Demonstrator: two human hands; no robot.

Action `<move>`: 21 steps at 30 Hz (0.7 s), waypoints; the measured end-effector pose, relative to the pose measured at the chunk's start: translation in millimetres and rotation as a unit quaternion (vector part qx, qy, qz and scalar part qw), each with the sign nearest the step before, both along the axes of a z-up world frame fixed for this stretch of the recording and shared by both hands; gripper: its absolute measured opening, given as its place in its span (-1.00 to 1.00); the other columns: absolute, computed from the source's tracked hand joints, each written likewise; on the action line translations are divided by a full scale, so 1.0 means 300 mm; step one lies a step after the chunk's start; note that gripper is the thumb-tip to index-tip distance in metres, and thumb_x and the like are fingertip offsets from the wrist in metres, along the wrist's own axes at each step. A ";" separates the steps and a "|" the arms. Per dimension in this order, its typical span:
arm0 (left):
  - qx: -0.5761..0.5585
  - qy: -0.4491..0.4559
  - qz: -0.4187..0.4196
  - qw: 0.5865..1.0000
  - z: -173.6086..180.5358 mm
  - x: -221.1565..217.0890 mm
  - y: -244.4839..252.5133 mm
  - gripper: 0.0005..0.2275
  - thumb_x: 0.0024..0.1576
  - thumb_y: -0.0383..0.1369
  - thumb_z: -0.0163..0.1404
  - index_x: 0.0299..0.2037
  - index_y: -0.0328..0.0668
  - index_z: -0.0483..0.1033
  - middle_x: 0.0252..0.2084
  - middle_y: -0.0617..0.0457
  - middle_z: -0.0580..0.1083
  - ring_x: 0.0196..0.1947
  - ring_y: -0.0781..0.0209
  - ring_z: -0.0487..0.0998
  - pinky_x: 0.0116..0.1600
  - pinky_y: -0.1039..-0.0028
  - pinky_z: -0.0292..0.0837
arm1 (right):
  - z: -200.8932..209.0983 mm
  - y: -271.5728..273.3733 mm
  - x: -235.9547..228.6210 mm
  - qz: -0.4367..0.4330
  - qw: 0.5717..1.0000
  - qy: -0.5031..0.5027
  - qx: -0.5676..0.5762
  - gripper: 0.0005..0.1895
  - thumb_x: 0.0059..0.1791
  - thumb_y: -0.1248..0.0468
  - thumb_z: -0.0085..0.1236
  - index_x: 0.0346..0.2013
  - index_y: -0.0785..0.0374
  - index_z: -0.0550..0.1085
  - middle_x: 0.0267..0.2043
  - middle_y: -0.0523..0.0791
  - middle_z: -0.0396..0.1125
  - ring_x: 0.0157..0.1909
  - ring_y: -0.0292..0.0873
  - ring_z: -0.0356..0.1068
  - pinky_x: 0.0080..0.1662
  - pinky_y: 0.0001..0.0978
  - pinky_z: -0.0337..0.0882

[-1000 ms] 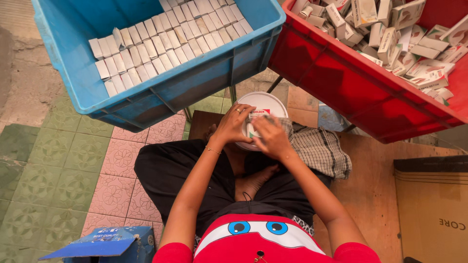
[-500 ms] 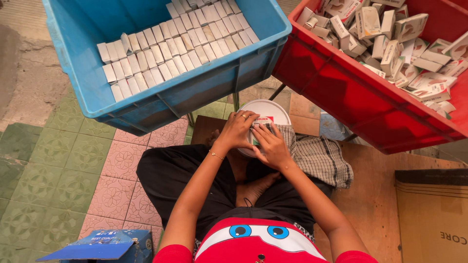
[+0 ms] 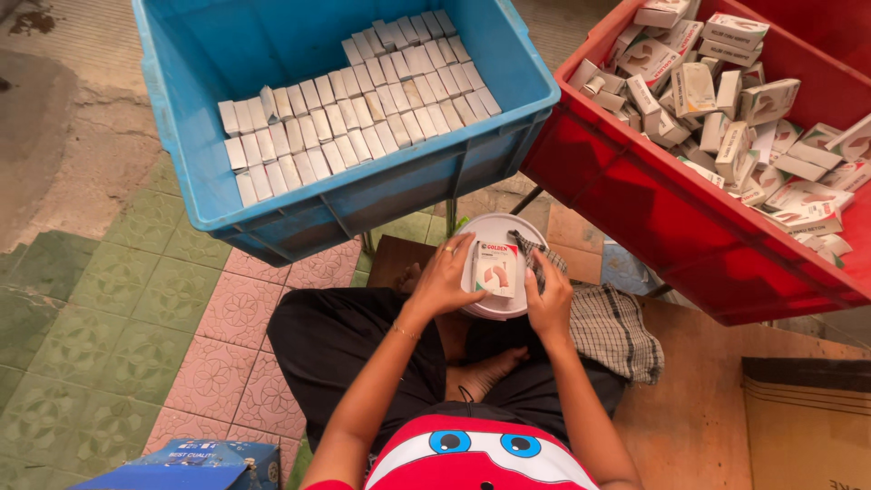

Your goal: The person sits on the floor and repeatedly picks up small white boxes from a red crate. They wipe each box with a cloth on a white bucket lid and then place the cleaned boxes into a blue crate.

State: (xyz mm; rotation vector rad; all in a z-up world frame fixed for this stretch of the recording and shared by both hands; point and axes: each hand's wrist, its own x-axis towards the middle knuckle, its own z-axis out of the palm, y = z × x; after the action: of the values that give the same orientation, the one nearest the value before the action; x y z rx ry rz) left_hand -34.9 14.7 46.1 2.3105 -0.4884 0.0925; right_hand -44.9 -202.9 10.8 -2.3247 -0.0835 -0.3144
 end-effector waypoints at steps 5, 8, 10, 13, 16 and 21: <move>-0.215 0.228 0.104 0.944 -0.044 -0.031 -0.067 -0.28 -0.04 -0.06 0.09 0.17 -0.52 0.14 0.10 -0.35 0.25 0.04 -0.21 0.39 0.02 0.33 0.46 | -0.111 0.032 0.033 -0.002 0.983 0.152 0.101 -0.48 -0.04 0.01 -0.04 0.12 0.23 0.34 0.02 0.04 0.33 -0.02 0.04 0.37 0.00 -0.20 0.37; -0.251 0.250 0.134 0.925 -0.111 -0.012 -0.089 -0.24 -0.02 -0.02 0.07 0.21 -0.52 0.08 0.12 -0.36 0.21 0.05 -0.20 0.38 0.02 0.37 0.47 | -0.094 0.058 0.063 0.012 0.978 0.168 0.122 -0.42 -0.05 0.00 -0.05 0.13 0.33 0.31 0.08 0.11 0.26 0.02 0.11 0.34 0.03 -0.16 0.35; -0.270 0.237 0.154 0.920 -0.112 -0.010 -0.087 -0.21 0.00 -0.01 0.06 0.23 -0.54 0.02 0.12 -0.39 0.19 0.03 -0.20 0.38 0.01 0.35 0.47 | -0.063 0.086 0.072 0.022 0.976 0.166 0.139 -0.38 -0.06 0.02 -0.03 0.15 0.39 0.27 0.11 0.14 0.22 0.04 0.15 0.32 0.02 -0.17 0.36; -0.296 0.203 0.194 0.913 -0.051 -0.015 -0.066 -0.27 0.07 -0.06 -0.02 0.26 -0.51 -0.05 0.14 -0.40 0.14 0.03 -0.20 0.37 0.09 0.27 0.40 | -0.008 0.144 0.083 0.043 0.973 0.122 0.189 -0.38 -0.07 0.11 -0.03 0.19 0.41 0.21 0.12 0.19 0.17 0.07 0.24 0.26 0.07 -0.03 0.30; -0.260 0.155 0.189 0.934 0.022 -0.019 -0.032 -0.31 0.12 -0.03 -0.10 0.28 -0.45 -0.04 0.12 -0.40 0.16 0.06 -0.33 0.24 0.19 0.15 0.14 | 0.059 0.230 0.088 0.056 0.975 0.079 0.202 -0.33 -0.09 0.11 0.02 0.24 0.37 0.15 0.12 0.13 0.10 0.12 0.20 0.22 0.11 -0.08 0.23; -0.305 -0.067 0.201 0.928 0.201 0.016 0.091 -0.36 0.10 -0.09 -0.13 0.29 -0.34 0.02 0.15 -0.21 0.15 0.07 -0.11 0.22 0.15 0.30 0.25 | 0.282 0.397 0.149 0.143 0.958 -0.025 0.246 -0.33 -0.09 0.09 -0.02 0.27 0.26 0.15 0.06 0.00 0.00 0.14 -0.05 0.11 0.19 -0.25 0.10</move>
State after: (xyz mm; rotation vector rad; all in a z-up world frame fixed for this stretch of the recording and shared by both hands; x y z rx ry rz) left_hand -30.1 41.9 106.3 1.7559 -0.0229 0.5287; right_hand 0.0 -83.8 95.5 -1.7812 -0.3259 -0.2157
